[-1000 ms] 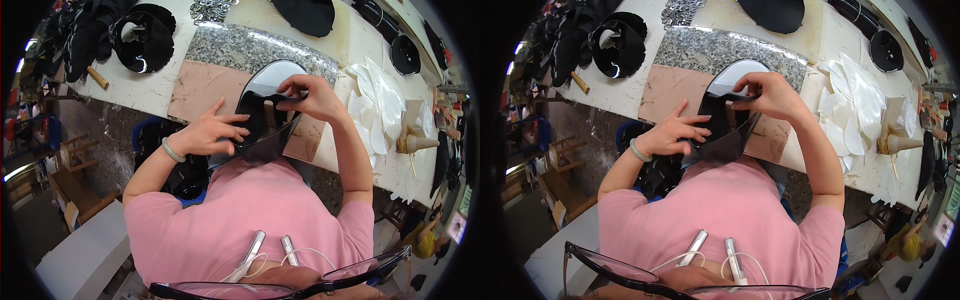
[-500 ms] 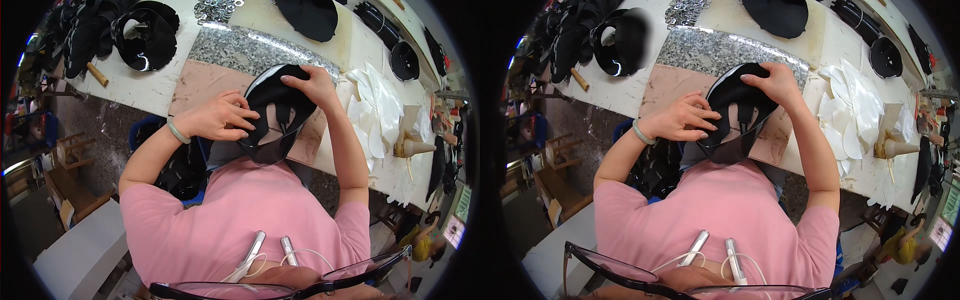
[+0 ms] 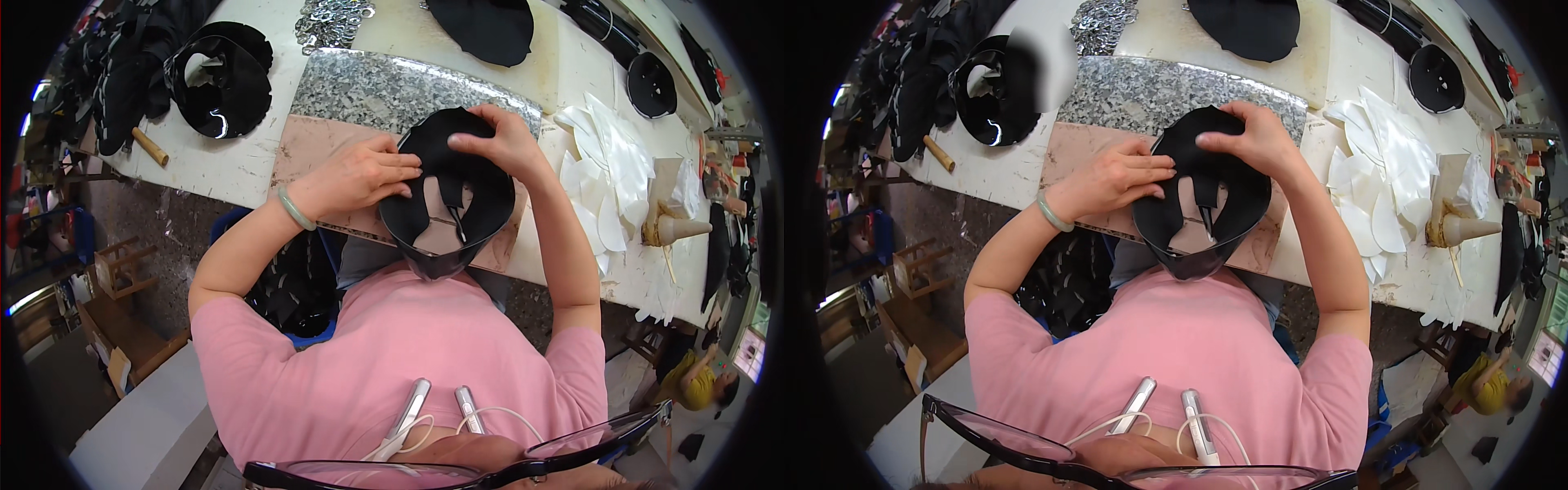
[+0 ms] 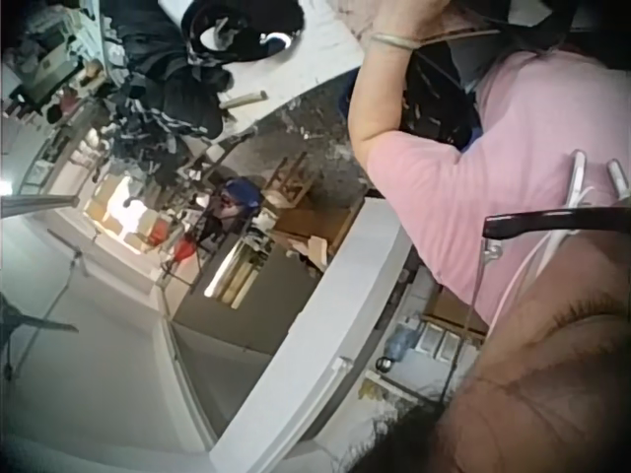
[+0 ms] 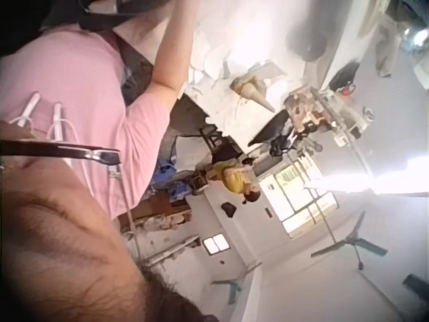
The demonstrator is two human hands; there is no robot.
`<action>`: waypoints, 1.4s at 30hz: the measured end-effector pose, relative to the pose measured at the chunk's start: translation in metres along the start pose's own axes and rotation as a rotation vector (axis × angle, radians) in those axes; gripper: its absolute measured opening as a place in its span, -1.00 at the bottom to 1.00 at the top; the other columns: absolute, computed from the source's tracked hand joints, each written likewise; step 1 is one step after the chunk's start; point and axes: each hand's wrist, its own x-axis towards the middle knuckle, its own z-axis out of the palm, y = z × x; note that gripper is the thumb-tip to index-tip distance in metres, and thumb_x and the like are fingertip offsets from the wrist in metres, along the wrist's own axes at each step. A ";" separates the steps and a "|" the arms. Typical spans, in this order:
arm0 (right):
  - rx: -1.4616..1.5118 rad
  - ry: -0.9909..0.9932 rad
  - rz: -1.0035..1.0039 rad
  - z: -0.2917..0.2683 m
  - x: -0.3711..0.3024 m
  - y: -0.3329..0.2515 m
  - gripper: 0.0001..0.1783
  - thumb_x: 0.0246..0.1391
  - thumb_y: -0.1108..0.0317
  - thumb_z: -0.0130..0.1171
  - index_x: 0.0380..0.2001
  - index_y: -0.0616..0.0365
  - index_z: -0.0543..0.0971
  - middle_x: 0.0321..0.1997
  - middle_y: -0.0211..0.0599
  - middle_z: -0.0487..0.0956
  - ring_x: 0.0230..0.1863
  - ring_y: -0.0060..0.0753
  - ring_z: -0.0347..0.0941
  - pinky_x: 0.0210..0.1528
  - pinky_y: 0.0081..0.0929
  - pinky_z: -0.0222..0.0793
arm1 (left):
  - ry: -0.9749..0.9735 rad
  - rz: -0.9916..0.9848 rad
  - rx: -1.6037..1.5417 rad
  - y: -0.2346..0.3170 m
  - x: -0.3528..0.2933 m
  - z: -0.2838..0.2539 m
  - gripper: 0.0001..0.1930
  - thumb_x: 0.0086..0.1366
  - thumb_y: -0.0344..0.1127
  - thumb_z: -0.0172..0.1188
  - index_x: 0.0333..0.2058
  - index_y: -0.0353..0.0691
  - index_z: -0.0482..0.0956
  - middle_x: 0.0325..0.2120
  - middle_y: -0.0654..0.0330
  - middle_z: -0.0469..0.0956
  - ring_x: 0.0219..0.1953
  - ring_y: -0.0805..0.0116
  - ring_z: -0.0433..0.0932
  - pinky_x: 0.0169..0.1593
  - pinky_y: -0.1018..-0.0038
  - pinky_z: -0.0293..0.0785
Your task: The person assembles shoe upper components by inserting white stiffener pads into the upper pieces and pressing black fabric lining pieces into the interior by hand.
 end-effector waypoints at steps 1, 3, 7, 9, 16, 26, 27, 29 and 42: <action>0.117 -0.091 0.005 -0.004 -0.005 -0.003 -0.42 -0.19 0.14 0.45 -0.14 0.32 0.55 -0.27 -0.19 0.62 -0.24 -0.37 0.54 -0.14 -0.45 0.44 | -0.003 0.003 -0.002 -0.001 0.002 0.002 -0.73 0.10 -0.32 0.29 -0.22 -0.28 0.62 -0.19 0.18 0.59 -0.16 0.18 0.46 -0.06 0.33 0.44; 0.324 -0.224 0.016 -0.006 -0.011 -0.001 -0.31 -0.25 0.41 0.50 0.00 0.33 0.44 -0.20 -0.31 0.59 -0.19 -0.53 0.49 -0.09 -0.55 0.42 | 0.046 -0.123 0.078 -0.005 0.007 0.010 -0.58 0.05 -0.30 0.32 -0.09 -0.25 0.51 -0.18 0.15 0.52 -0.14 0.18 0.44 -0.03 0.32 0.41; 0.350 -0.241 -0.042 -0.013 -0.036 -0.023 -0.33 -0.24 0.42 0.46 0.01 0.23 0.43 -0.23 -0.27 0.59 -0.17 -0.51 0.50 -0.09 -0.51 0.42 | 0.247 -0.141 0.004 -0.003 0.028 0.011 -0.13 -0.02 -0.41 0.35 0.26 -0.15 0.08 -0.03 0.07 0.40 0.03 0.10 0.39 0.10 0.28 0.27; 0.242 -0.204 -0.109 -0.003 -0.047 -0.017 -0.36 -0.24 0.40 0.45 -0.01 0.23 0.45 -0.21 -0.18 0.59 -0.15 -0.35 0.53 -0.07 -0.42 0.41 | 0.170 -0.138 -0.064 -0.004 0.029 0.014 -0.08 -0.04 -0.41 0.36 0.28 -0.16 0.04 0.02 0.06 0.39 0.07 0.07 0.37 0.16 0.26 0.20; 0.128 -0.172 0.084 0.001 -0.053 -0.016 -0.61 -0.01 0.32 0.29 -0.14 0.32 0.50 -0.33 -0.11 0.62 -0.33 -0.23 0.58 -0.19 -0.41 0.46 | 0.060 -0.260 -0.365 -0.015 0.028 0.022 0.11 -0.06 -0.37 0.44 0.35 -0.14 -0.19 0.13 0.09 0.34 0.18 0.06 0.31 0.26 0.24 0.13; 0.438 -0.204 0.237 -0.001 -0.052 -0.013 -0.69 0.07 0.29 0.25 -0.24 0.34 0.54 -0.44 -0.18 0.62 -0.51 -0.40 0.56 -0.35 -0.50 0.48 | 0.077 -0.285 -0.271 -0.009 0.027 0.020 0.10 -0.10 -0.32 0.47 0.35 -0.07 -0.10 0.19 -0.06 0.21 0.18 -0.01 0.28 0.21 0.24 0.20; 0.231 -0.118 0.143 -0.002 -0.055 -0.014 -0.66 0.05 0.26 0.27 -0.22 0.32 0.54 -0.42 -0.13 0.61 -0.46 -0.30 0.56 -0.32 -0.45 0.47 | 0.076 -0.288 -0.271 -0.009 0.025 0.020 0.10 -0.10 -0.32 0.47 0.35 -0.07 -0.10 0.19 -0.06 0.21 0.18 -0.01 0.28 0.21 0.24 0.20; 0.028 -0.024 0.048 -0.002 -0.057 -0.012 -0.63 0.03 0.23 0.29 -0.21 0.29 0.54 -0.40 -0.08 0.61 -0.42 -0.20 0.56 -0.30 -0.40 0.45 | 0.066 -0.331 -0.236 -0.008 0.025 0.019 0.06 -0.08 -0.35 0.45 0.34 -0.10 -0.06 0.10 -0.05 0.28 0.08 0.00 0.31 0.20 0.26 0.21; -0.202 0.388 -0.291 0.008 -0.067 0.022 -0.38 -0.22 0.23 0.43 -0.04 0.17 0.47 -0.33 -0.25 0.49 -0.26 -0.18 0.38 -0.16 -0.33 0.34 | 0.193 -0.204 -0.018 -0.005 0.027 0.026 -0.27 0.12 -0.50 0.25 0.26 -0.33 0.12 0.00 -0.05 0.37 0.00 -0.03 0.34 0.12 0.27 0.28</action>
